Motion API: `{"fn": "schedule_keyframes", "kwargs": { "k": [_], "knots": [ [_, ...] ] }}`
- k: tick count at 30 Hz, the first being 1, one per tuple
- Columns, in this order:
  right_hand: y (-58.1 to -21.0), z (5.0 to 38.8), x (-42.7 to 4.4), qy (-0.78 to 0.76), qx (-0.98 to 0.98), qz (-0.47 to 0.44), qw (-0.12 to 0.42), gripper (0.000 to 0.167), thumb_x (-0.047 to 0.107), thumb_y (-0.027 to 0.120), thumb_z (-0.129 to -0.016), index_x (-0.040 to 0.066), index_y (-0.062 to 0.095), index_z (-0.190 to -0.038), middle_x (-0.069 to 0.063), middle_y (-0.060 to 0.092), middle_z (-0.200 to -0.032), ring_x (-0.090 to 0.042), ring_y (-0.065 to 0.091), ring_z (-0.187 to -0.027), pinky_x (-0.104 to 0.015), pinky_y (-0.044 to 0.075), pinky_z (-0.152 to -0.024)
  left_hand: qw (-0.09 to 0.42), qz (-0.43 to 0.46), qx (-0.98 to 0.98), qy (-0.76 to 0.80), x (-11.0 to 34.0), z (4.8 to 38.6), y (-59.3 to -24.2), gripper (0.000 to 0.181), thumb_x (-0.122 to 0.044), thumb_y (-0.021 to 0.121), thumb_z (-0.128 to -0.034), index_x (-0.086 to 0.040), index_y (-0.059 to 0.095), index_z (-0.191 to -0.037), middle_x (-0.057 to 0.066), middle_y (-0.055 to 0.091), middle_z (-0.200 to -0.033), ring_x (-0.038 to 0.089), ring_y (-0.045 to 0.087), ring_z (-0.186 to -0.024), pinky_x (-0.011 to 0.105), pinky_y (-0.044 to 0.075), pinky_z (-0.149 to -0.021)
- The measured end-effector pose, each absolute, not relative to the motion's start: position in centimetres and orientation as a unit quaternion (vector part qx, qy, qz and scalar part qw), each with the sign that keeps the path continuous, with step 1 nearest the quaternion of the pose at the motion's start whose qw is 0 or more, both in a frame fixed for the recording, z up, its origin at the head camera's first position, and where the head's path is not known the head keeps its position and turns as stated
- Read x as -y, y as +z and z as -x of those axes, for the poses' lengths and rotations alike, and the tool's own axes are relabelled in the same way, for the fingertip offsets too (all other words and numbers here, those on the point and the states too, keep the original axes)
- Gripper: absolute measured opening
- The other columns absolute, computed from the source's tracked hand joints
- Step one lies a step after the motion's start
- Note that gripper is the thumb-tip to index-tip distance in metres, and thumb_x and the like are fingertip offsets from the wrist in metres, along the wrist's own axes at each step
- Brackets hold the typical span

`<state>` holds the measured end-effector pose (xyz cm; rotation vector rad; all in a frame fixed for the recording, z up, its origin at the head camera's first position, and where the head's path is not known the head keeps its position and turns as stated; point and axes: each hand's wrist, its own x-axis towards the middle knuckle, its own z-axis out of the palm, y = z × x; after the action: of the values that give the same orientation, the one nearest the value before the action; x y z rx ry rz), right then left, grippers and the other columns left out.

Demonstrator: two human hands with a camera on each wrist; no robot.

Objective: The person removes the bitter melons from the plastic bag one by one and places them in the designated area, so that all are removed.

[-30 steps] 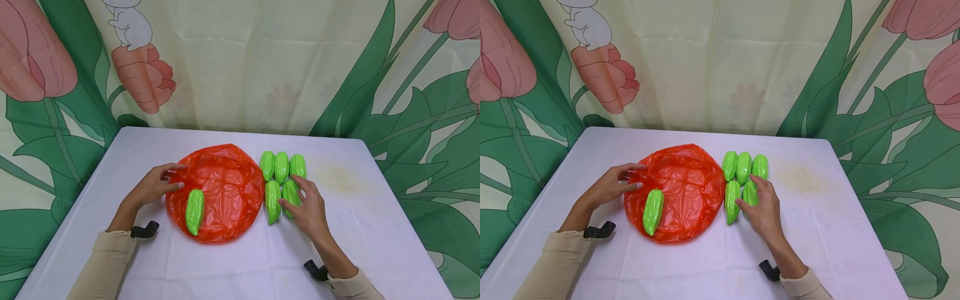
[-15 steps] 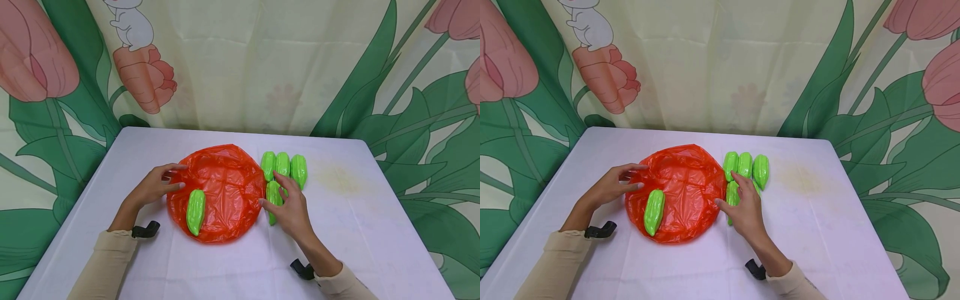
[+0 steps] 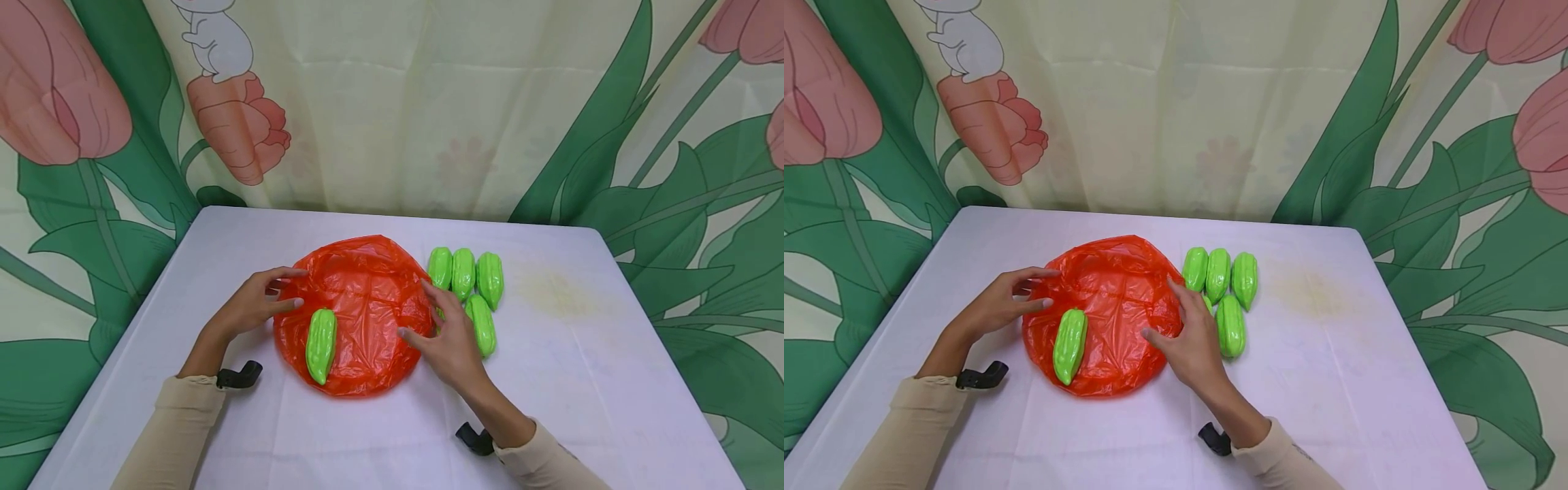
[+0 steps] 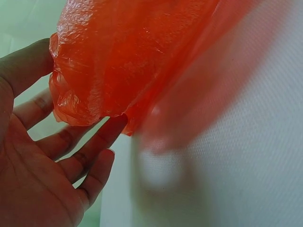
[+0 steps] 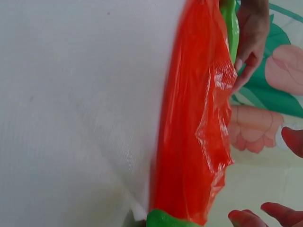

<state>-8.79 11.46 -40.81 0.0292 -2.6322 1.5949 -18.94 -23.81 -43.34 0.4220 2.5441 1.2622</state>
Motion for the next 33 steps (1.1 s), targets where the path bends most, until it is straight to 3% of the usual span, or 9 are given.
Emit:
{"fn": "schedule_keyframes", "kwargs": {
  "k": [10, 27, 33],
  "knots": [
    [-40.9, 8.8, -9.8, 0.517, 0.856, -0.012, 0.016, 0.089, 0.016, 0.092, -0.084, 0.015, 0.046, -0.16, -0.004, 0.05, -0.158, -0.027, 0.048, -0.151, -0.042, 0.047, -0.119, 0.135, -0.146, -0.879, 0.433, 23.7, 19.0, -43.4, 0.061, -0.026, 0.079, -0.0966, -0.013, 0.057, -0.152, 0.022, 0.056, -0.152, 0.042, 0.053, -0.135, 0.061, 0.055, -0.109],
    [-41.6, 7.9, -7.0, 0.513, 0.857, -0.048, -0.006, 0.093, 0.019, 0.093, -0.082, 0.021, 0.045, -0.161, -0.012, 0.054, -0.154, -0.037, 0.055, -0.143, -0.053, 0.054, -0.112, 0.139, -0.139, -0.878, 0.436, 23.7, 19.0, -43.3, 0.061, -0.027, 0.079, -0.0965, -0.014, 0.057, -0.152, 0.022, 0.056, -0.151, 0.043, 0.053, -0.135, 0.059, 0.057, -0.106],
    [-41.9, 7.9, -6.2, 0.53, 0.845, -0.068, -0.025, 0.093, 0.018, 0.092, -0.083, 0.018, 0.043, -0.162, -0.01, 0.051, -0.157, -0.031, 0.052, -0.146, -0.049, 0.05, -0.118, 0.138, -0.143, -0.879, 0.434, 23.6, 19.0, -43.3, 0.061, -0.026, 0.079, -0.0968, -0.013, 0.057, -0.152, 0.022, 0.056, -0.151, 0.043, 0.053, -0.135, 0.059, 0.057, -0.106]
  ]
}}
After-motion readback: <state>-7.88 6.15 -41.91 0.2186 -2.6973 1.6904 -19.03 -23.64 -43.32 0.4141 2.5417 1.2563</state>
